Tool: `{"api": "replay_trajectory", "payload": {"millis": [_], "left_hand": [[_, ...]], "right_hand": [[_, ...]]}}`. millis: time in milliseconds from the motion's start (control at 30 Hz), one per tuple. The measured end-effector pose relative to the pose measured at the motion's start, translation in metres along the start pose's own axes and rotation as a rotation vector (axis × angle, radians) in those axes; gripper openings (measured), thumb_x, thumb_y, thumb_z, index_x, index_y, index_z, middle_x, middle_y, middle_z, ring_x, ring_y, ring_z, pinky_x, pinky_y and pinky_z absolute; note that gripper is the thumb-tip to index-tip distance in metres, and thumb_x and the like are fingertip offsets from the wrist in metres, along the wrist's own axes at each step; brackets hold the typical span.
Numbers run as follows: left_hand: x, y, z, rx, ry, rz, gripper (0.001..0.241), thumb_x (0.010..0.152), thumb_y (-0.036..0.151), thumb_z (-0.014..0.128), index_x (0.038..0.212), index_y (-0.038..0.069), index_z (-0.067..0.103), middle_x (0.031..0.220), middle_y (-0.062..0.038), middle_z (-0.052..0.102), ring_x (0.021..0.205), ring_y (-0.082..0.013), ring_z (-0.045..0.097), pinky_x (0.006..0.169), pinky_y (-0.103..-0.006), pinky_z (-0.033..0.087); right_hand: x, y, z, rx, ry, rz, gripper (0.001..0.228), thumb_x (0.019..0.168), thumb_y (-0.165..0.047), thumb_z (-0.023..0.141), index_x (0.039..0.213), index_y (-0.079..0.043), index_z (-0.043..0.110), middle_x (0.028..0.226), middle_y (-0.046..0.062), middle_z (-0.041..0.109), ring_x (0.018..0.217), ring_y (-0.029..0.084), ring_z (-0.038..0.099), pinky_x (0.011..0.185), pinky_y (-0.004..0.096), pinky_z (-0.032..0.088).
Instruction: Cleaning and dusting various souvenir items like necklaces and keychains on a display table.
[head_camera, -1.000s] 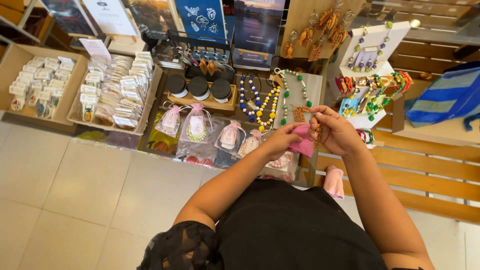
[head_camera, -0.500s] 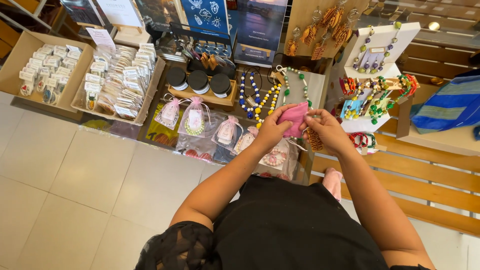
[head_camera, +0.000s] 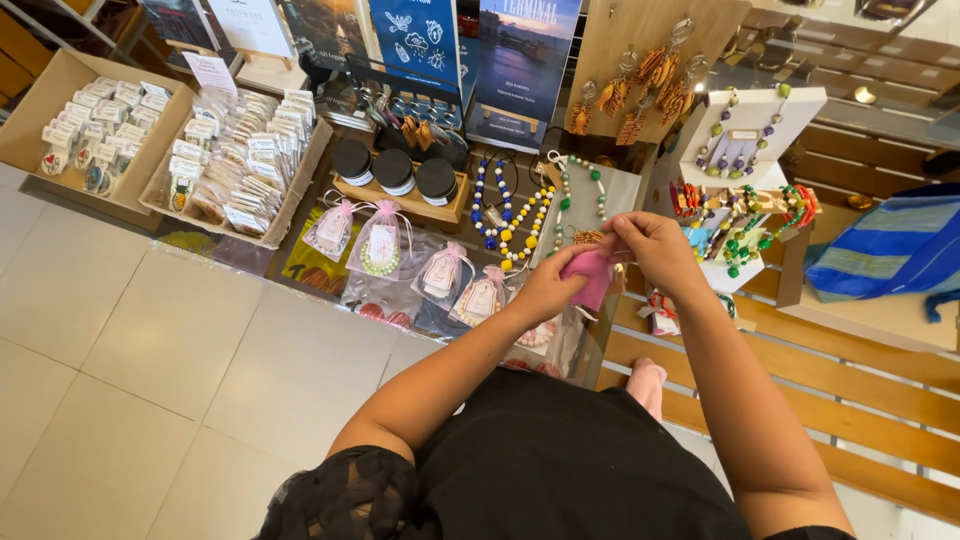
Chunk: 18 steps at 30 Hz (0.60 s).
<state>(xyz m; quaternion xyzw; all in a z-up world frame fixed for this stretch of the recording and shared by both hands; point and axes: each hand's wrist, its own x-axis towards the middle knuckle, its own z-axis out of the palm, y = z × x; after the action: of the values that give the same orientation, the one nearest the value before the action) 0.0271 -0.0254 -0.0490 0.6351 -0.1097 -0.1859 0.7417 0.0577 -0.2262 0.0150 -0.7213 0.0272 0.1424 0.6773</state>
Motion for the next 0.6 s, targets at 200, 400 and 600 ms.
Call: {"api": "replay_trajectory", "payload": {"millis": [200,400,600], "left_hand": [[0.033,-0.035,0.004,0.075,0.258,-0.058,0.053,0.087,-0.002,0.054,0.139,0.008,0.057,0.126,-0.013,0.067,0.108,-0.0222,0.068,0.091,-0.0342,0.055],[0.025,-0.048,0.020,0.187,0.298,0.141,0.050,0.089,-0.001,0.053,0.138,0.006,0.059,0.131,-0.013,0.068,0.119,-0.0217,0.067,0.102,-0.0315,0.053],[0.033,-0.049,0.037,0.198,0.295,0.177,0.050,0.088,-0.004,0.054,0.138,0.005,0.059,0.136,-0.015,0.065,0.121,-0.0221,0.064,0.103,-0.0316,0.050]], "right_hand": [[0.051,0.072,-0.028,0.322,0.255,-0.147,0.023,0.109,-0.022,0.058,0.112,-0.002,0.068,0.085,0.001,0.068,0.076,0.011,0.068,0.073,0.024,0.058],[0.035,0.110,-0.077,0.368,0.328,-0.105,0.019,0.109,-0.019,0.062,0.111,-0.001,0.068,0.082,0.003,0.065,0.068,0.011,0.062,0.062,0.025,0.054],[0.017,0.100,-0.072,0.338,0.301,-0.009,0.018,0.107,-0.019,0.062,0.106,-0.002,0.069,0.078,-0.001,0.063,0.065,0.009,0.059,0.057,0.024,0.048]]}}
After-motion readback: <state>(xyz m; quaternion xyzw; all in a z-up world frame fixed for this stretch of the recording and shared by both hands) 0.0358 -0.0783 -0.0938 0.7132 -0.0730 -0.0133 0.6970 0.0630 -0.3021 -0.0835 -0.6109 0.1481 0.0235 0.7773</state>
